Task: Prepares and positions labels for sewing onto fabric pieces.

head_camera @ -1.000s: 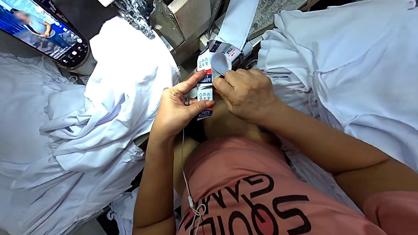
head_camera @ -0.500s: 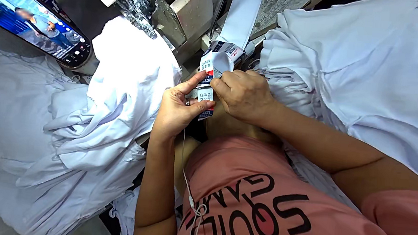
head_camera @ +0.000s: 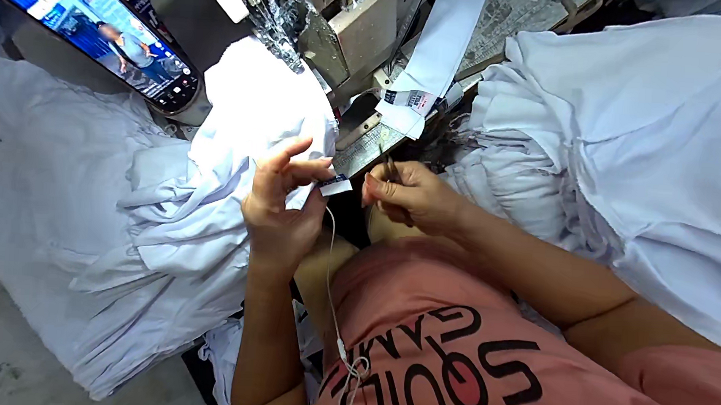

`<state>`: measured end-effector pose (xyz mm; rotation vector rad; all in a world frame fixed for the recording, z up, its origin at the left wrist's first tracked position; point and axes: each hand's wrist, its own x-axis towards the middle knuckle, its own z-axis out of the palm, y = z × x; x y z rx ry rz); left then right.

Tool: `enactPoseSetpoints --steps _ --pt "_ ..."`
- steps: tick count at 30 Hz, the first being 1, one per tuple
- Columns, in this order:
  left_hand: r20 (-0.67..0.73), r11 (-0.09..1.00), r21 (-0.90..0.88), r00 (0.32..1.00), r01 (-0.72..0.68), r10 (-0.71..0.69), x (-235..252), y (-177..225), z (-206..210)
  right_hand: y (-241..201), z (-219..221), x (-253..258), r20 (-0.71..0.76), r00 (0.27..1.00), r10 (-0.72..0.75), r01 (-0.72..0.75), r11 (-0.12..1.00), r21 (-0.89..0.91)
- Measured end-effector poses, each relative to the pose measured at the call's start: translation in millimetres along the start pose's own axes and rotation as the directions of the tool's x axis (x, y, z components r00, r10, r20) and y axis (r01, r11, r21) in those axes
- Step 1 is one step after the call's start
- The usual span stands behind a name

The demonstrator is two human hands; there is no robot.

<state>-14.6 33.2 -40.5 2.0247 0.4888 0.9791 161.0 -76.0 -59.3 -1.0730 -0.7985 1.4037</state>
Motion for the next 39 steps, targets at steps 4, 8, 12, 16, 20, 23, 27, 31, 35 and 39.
enactPoseSetpoints --steps 4,8,12,16,20,23,27,31,35,39 --pt "-0.034 0.975 0.134 0.983 -0.175 0.181 -7.9 2.8 -3.3 -1.8 18.8 11.4 0.135 0.981 0.138 -0.17 0.949 0.265" --pt "-0.051 0.974 0.149 0.983 -0.169 0.179 -16.1 1.9 -1.8 -8.6 25.5 27.6 0.062 0.997 0.042 -0.056 0.967 0.249" --pt "-0.016 0.996 0.048 0.997 -0.079 0.08 -18.9 2.1 -8.0 -7.9 24.9 31.2 -0.023 0.998 -0.059 0.062 0.992 0.111" --pt "0.043 0.996 -0.079 0.998 0.049 -0.045 -18.0 2.7 -11.3 1.7 19.6 31.2 -0.041 0.981 -0.189 0.186 0.981 -0.057" --pt "0.04 0.992 -0.021 0.991 0.126 -0.125 -15.4 1.7 -11.4 1.6 16.1 29.0 0.006 0.971 -0.24 0.234 0.94 -0.247" --pt "0.044 0.989 -0.01 0.988 0.148 -0.147 -11.6 3.6 -10.7 2.6 15.1 28.7 0.032 0.965 -0.262 0.258 0.91 -0.326" --pt "0.035 0.988 -0.004 0.988 0.154 -0.153 -8.0 3.5 -9.6 2.4 16.3 27.7 0.039 0.965 -0.259 0.258 0.915 -0.309" --pt "0.062 0.984 -0.015 0.982 0.178 -0.177 -6.7 2.7 -11.2 5.8 12.8 29.6 0.1 0.948 -0.303 0.319 0.895 -0.313" --pt "0.11 0.975 -0.096 0.975 0.202 -0.191 -7.9 -2.7 -12.0 7.3 12.1 30.3 0.099 0.925 -0.368 0.374 0.825 -0.424" --pt "0.143 0.965 -0.129 0.967 0.229 -0.211 -11.2 -4.2 -10.3 7.8 11.4 30.9 0.147 0.91 -0.387 0.411 0.796 -0.444"
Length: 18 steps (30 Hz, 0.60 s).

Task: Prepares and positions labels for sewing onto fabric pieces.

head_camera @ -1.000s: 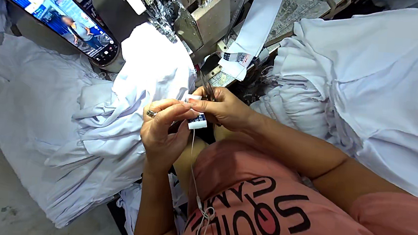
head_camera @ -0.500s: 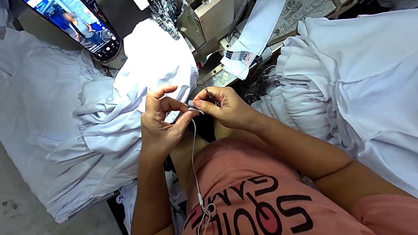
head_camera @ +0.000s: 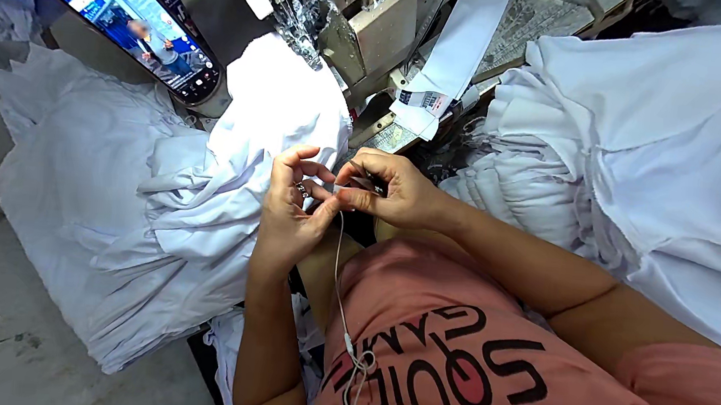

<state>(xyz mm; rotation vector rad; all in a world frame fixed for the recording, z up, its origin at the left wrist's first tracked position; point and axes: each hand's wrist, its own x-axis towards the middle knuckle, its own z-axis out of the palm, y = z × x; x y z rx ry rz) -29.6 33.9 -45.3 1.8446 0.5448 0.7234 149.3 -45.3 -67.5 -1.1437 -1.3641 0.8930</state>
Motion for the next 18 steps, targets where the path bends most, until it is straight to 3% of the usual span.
enactPoseSetpoints --steps 7,10,12,13,15,17,18 --pt "0.078 0.995 0.094 0.997 -0.038 0.03 2.7 2.0 -5.4 3.8 -1.0 1.2 0.093 0.992 0.081 -0.08 0.997 -0.013" --pt "0.11 1.0 0.003 0.994 -0.005 0.005 3.0 -0.1 -9.2 5.9 0.5 0.3 0.053 0.998 0.023 -0.022 1.0 -0.02" --pt "0.145 0.982 -0.144 0.984 0.123 -0.102 -0.4 -1.2 -10.1 7.8 0.9 0.5 -0.022 0.998 -0.063 0.062 0.998 -0.03" --pt "0.177 0.937 -0.265 0.966 0.23 -0.187 -3.1 -2.3 -9.4 8.9 0.9 1.6 -0.06 0.99 -0.128 0.126 0.991 -0.039" --pt "0.252 0.722 -0.547 0.906 0.423 -0.339 -7.0 -2.5 0.1 9.6 0.3 4.5 -0.095 0.961 -0.259 0.255 0.966 -0.054" --pt "0.309 0.477 -0.745 0.875 0.466 -0.373 -9.4 -2.9 13.2 8.7 -2.5 6.6 -0.073 0.933 -0.353 0.345 0.933 -0.107" --pt "0.304 0.408 -0.799 0.882 0.441 -0.36 -9.7 -3.6 17.9 8.2 -3.8 7.3 -0.059 0.92 -0.388 0.378 0.916 -0.138"
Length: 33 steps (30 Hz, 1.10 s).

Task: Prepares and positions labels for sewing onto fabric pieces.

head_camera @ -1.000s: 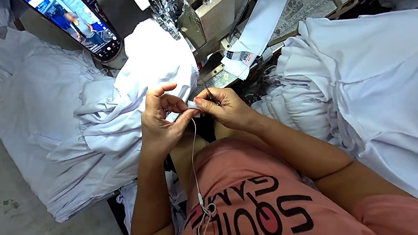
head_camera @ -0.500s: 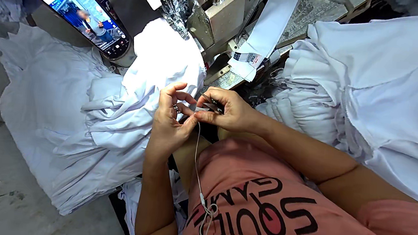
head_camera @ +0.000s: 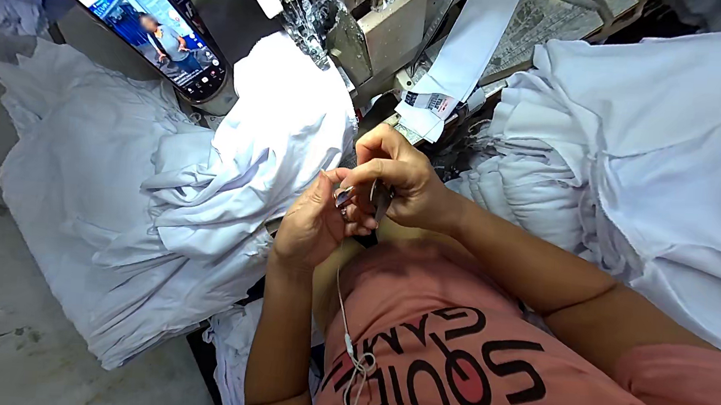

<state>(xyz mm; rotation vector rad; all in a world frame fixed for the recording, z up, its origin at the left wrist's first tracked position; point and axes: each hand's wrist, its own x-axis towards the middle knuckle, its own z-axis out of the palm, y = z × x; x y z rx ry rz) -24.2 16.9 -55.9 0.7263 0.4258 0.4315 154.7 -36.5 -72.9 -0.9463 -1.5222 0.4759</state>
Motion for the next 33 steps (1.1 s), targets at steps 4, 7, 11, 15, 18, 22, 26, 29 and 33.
enactPoseSetpoints --steps 4,7,11,15,18,22,26,29,33 --pt "-0.115 0.956 0.135 0.954 -0.262 0.278 2.2 1.2 7.1 3.0 -3.3 -1.1 -0.014 0.999 -0.052 0.052 0.999 0.001" --pt "-0.125 0.795 0.474 0.865 -0.378 0.486 2.2 6.2 12.1 -2.4 -3.7 -4.3 -0.08 0.987 0.142 -0.134 0.986 0.1" --pt "-0.073 0.622 0.667 0.796 -0.409 0.601 4.8 5.0 15.7 -16.1 0.0 -4.4 -0.022 0.85 0.526 -0.477 0.788 0.39" --pt "-0.05 0.578 0.713 0.793 -0.397 0.607 5.8 1.6 14.5 -17.0 5.6 -7.4 -0.067 0.868 0.492 -0.439 0.824 0.357" --pt "-0.05 0.562 0.73 0.79 -0.389 0.611 6.0 0.0 13.8 -14.2 8.2 -8.6 -0.116 0.89 0.441 -0.407 0.883 0.234" --pt "-0.06 0.555 0.744 0.791 -0.372 0.609 5.6 0.9 14.0 -14.0 8.8 -10.0 -0.124 0.901 0.415 -0.394 0.904 0.166" --pt "-0.07 0.566 0.743 0.8 -0.358 0.597 6.0 2.1 12.7 -15.4 8.8 -11.1 -0.129 0.901 0.415 -0.392 0.904 0.171" --pt "-0.079 0.583 0.727 0.801 -0.362 0.594 7.2 1.9 11.0 -14.6 8.0 -13.0 -0.127 0.917 0.377 -0.359 0.922 0.147" --pt "-0.078 0.59 0.72 0.801 -0.366 0.593 8.5 0.4 9.4 -12.8 8.6 -15.2 -0.136 0.92 0.367 -0.352 0.928 0.122"
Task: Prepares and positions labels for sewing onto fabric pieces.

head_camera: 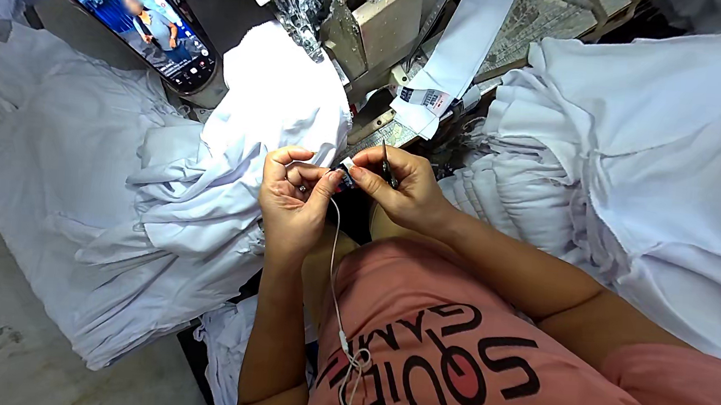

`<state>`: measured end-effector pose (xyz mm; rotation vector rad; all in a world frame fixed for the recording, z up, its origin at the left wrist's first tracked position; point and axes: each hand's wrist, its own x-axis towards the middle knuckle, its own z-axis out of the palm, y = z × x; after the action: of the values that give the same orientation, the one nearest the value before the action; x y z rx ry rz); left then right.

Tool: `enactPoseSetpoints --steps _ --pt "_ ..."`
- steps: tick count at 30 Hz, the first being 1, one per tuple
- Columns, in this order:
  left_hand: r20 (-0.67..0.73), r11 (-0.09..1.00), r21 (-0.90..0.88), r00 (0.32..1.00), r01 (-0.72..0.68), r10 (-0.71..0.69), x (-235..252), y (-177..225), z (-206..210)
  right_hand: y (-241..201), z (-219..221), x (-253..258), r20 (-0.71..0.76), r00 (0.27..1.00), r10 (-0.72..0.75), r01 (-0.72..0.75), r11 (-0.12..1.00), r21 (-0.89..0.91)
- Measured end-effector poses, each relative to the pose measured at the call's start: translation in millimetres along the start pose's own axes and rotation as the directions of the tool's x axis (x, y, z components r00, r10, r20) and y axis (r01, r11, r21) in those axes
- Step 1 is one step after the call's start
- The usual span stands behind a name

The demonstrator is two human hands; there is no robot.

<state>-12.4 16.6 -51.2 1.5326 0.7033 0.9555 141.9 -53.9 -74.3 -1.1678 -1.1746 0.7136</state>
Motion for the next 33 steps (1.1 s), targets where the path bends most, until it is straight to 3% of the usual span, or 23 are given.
enactPoseSetpoints --steps 7,15,21,28,33 --pt "0.014 1.0 0.008 1.0 0.025 -0.026 0.2 -0.8 0.0 -0.6 2.9 0.9 -0.026 0.999 0.03 -0.031 0.999 -0.017" --pt "0.041 0.932 0.344 0.993 -0.115 0.107 15.2 14.5 -2.9 -0.7 2.6 12.5 -0.02 0.999 -0.033 0.033 0.999 -0.03" --pt "0.085 0.895 0.396 0.979 -0.204 0.185 71.8 25.4 -11.3 44.2 4.5 45.4 -0.226 0.954 -0.198 0.173 0.977 -0.128" --pt "0.078 0.931 0.361 0.997 -0.044 0.016 113.0 14.0 -14.3 50.3 10.3 47.4 -0.18 0.974 -0.136 0.118 0.987 -0.107" --pt "0.062 0.942 0.334 0.998 -0.013 -0.008 112.5 13.6 -12.4 33.2 -5.6 39.3 -0.071 0.989 -0.133 0.103 0.938 -0.331"
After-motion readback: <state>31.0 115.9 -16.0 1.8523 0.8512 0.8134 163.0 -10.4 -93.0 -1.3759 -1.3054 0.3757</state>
